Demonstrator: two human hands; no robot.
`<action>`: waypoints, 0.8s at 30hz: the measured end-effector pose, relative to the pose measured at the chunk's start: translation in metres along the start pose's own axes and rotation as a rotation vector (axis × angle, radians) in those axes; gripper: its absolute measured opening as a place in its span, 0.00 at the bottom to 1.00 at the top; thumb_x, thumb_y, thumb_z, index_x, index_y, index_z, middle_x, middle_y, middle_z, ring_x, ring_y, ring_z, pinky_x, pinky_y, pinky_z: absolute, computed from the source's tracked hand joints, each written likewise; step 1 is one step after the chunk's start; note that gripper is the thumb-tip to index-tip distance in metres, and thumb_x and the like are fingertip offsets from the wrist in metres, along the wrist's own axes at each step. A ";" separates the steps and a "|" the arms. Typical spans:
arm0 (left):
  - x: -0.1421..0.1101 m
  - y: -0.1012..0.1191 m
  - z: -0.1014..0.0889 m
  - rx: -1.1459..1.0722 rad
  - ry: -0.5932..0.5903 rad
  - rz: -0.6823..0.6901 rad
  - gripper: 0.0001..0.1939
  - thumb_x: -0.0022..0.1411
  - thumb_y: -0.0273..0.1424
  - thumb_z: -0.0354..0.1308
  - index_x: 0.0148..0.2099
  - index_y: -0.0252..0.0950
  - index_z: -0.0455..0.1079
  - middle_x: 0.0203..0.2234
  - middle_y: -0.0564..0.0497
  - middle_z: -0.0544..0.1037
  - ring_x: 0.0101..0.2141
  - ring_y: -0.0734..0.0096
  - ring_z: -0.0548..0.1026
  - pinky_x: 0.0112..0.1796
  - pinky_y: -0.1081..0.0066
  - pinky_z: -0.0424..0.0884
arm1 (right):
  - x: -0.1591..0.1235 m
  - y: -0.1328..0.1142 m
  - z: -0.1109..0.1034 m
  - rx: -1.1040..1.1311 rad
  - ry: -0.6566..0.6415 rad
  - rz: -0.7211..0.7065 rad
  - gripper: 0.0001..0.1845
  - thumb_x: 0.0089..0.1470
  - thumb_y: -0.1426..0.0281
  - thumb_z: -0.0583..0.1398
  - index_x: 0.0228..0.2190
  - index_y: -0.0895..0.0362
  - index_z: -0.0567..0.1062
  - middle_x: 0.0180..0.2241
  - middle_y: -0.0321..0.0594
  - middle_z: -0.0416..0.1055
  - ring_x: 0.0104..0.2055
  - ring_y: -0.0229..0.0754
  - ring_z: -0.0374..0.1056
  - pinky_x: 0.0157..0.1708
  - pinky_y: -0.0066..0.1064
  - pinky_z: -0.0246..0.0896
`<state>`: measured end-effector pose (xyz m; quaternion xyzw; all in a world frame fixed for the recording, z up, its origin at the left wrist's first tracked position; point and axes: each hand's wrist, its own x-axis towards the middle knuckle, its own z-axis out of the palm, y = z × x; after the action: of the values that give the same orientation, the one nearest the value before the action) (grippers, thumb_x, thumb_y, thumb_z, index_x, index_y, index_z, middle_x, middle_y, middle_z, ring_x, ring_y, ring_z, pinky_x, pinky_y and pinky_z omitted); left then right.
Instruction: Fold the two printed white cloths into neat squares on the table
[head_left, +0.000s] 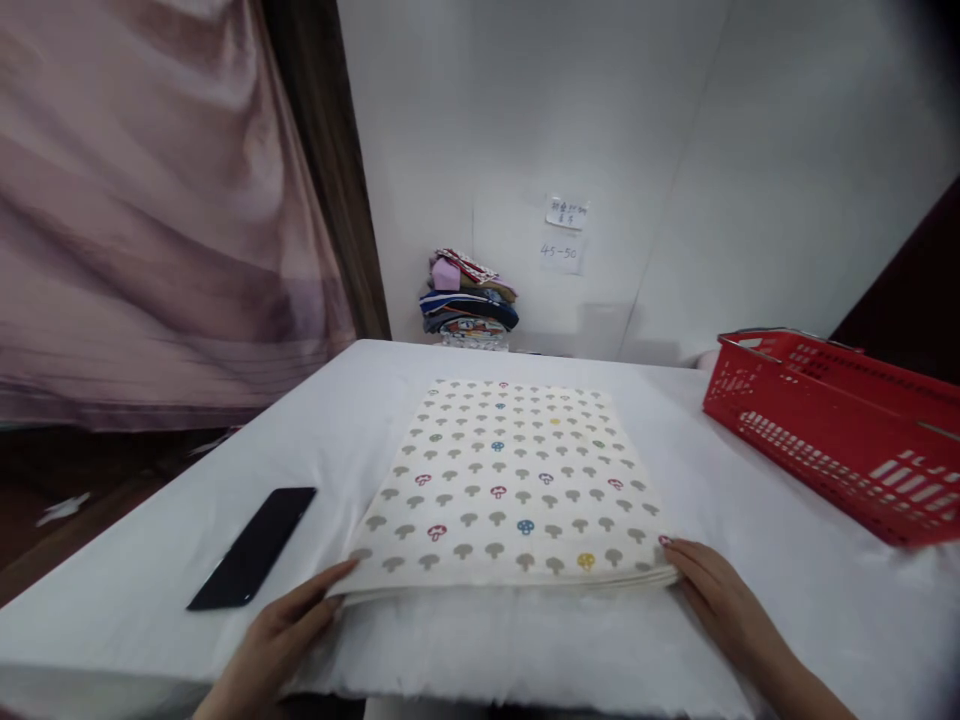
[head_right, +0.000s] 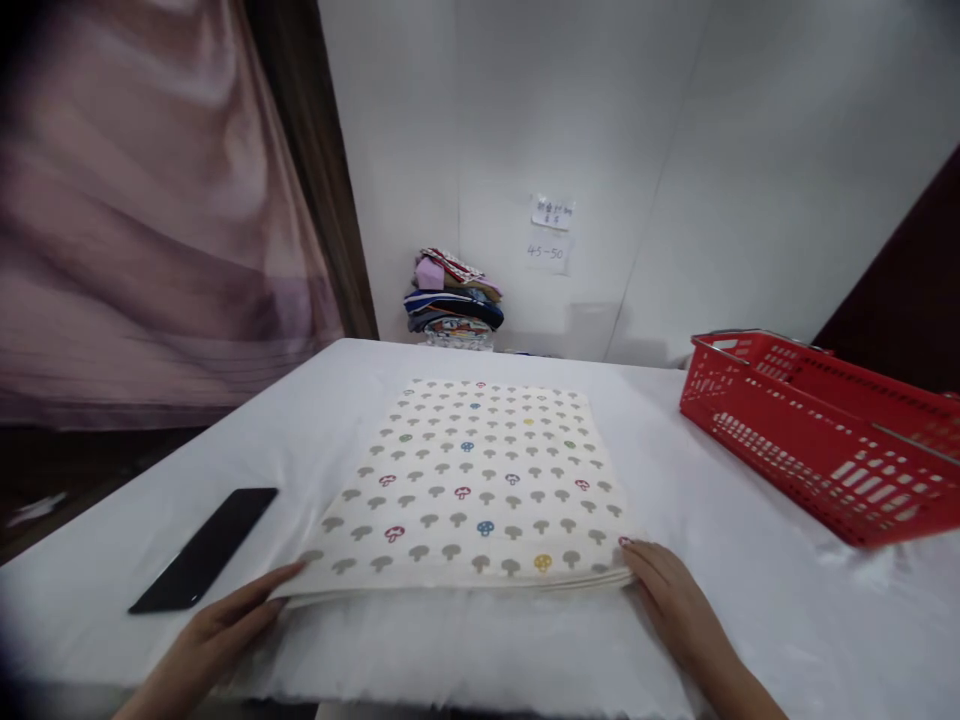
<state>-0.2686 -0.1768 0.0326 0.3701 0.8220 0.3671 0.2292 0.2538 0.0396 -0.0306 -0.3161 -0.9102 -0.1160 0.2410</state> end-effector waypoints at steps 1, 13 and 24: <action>-0.001 0.000 -0.002 -0.040 -0.046 -0.005 0.25 0.42 0.49 0.57 0.42 0.46 0.76 0.38 0.55 0.79 0.36 0.61 0.74 0.38 0.66 0.73 | -0.002 0.002 0.000 0.006 0.012 0.001 0.18 0.55 0.68 0.54 0.48 0.53 0.70 0.48 0.43 0.71 0.49 0.45 0.67 0.47 0.40 0.66; -0.003 -0.012 0.012 0.108 -0.032 0.209 0.17 0.52 0.35 0.52 0.44 0.41 0.73 0.31 0.53 0.77 0.30 0.69 0.72 0.35 0.70 0.70 | -0.015 0.023 0.018 0.071 -0.011 0.071 0.20 0.53 0.65 0.53 0.48 0.42 0.70 0.45 0.35 0.73 0.44 0.52 0.71 0.44 0.50 0.68; -0.008 -0.011 -0.009 0.272 0.080 0.602 0.14 0.60 0.42 0.50 0.39 0.42 0.73 0.52 0.49 0.69 0.52 0.61 0.67 0.50 0.65 0.68 | -0.018 0.022 -0.018 0.151 -0.191 0.174 0.20 0.53 0.60 0.52 0.45 0.47 0.74 0.46 0.37 0.73 0.48 0.50 0.69 0.53 0.48 0.58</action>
<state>-0.2747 -0.1925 0.0305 0.6090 0.7256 0.3192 0.0265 0.2863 0.0408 -0.0228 -0.3846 -0.9042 0.0046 0.1855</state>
